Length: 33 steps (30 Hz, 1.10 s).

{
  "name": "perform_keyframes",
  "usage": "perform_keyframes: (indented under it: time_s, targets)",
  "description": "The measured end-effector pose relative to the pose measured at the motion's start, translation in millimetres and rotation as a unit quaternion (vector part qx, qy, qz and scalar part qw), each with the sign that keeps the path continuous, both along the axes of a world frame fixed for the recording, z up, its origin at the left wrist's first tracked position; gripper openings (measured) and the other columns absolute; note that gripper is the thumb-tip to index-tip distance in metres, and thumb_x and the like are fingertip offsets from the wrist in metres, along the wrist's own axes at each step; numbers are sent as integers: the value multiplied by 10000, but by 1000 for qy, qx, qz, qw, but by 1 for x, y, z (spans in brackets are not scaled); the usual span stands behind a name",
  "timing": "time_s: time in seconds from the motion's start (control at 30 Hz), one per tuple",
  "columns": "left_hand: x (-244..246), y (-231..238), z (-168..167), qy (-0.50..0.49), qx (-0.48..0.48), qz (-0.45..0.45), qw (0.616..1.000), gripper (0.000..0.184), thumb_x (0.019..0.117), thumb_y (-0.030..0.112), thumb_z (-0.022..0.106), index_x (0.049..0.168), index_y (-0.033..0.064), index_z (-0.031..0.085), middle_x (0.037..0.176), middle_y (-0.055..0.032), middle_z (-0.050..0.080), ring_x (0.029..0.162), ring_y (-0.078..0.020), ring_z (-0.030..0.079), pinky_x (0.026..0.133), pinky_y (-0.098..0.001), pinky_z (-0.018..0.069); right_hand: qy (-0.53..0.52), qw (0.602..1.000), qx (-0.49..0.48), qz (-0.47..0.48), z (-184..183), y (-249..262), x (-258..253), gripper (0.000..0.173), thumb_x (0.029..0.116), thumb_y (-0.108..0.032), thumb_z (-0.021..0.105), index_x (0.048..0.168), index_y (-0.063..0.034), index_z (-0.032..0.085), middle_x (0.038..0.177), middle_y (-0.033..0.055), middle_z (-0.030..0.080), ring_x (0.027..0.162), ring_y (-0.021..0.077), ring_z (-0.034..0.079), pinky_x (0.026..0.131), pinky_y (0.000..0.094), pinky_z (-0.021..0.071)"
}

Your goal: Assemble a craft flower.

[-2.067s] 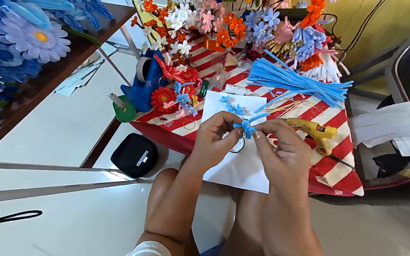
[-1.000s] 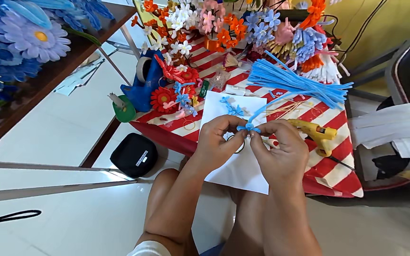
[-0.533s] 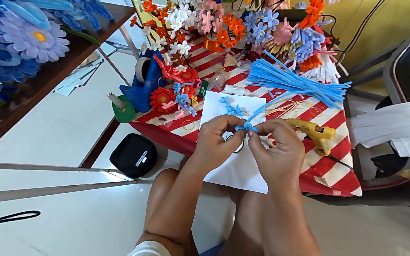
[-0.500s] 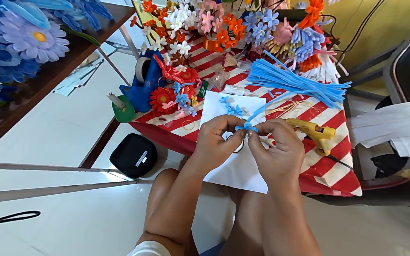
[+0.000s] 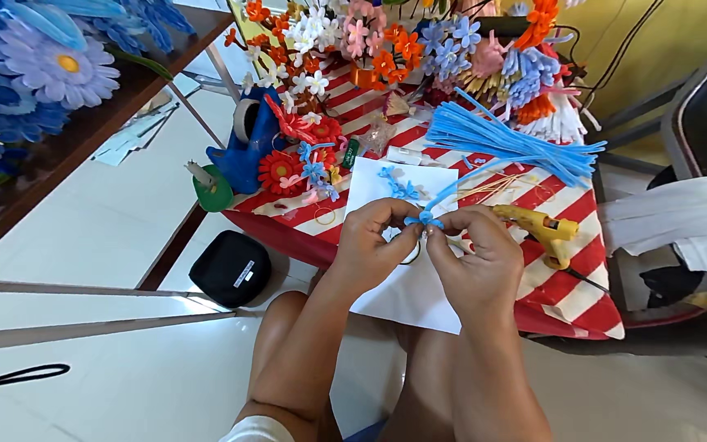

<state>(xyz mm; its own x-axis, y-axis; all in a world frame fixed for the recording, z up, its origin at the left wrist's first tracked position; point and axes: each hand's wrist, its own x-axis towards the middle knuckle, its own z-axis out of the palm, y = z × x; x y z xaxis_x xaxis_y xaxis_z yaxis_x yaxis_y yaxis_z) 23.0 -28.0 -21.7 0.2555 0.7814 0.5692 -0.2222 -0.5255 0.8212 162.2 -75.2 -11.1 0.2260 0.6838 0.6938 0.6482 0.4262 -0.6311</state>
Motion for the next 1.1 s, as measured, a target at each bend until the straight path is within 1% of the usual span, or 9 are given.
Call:
perform_keyframes:
  time_s: [1.1]
  targets:
    - [0,2,-2,3,-1,0,1000,119,874,-62,637,976,-16,679,878,22,697,795,2,661,771,-206,582,-1,1000,-8,8,-1,1,1,67,873,-128,662,832,-84,691,812,-12,672,792,53,602,853,314,457]
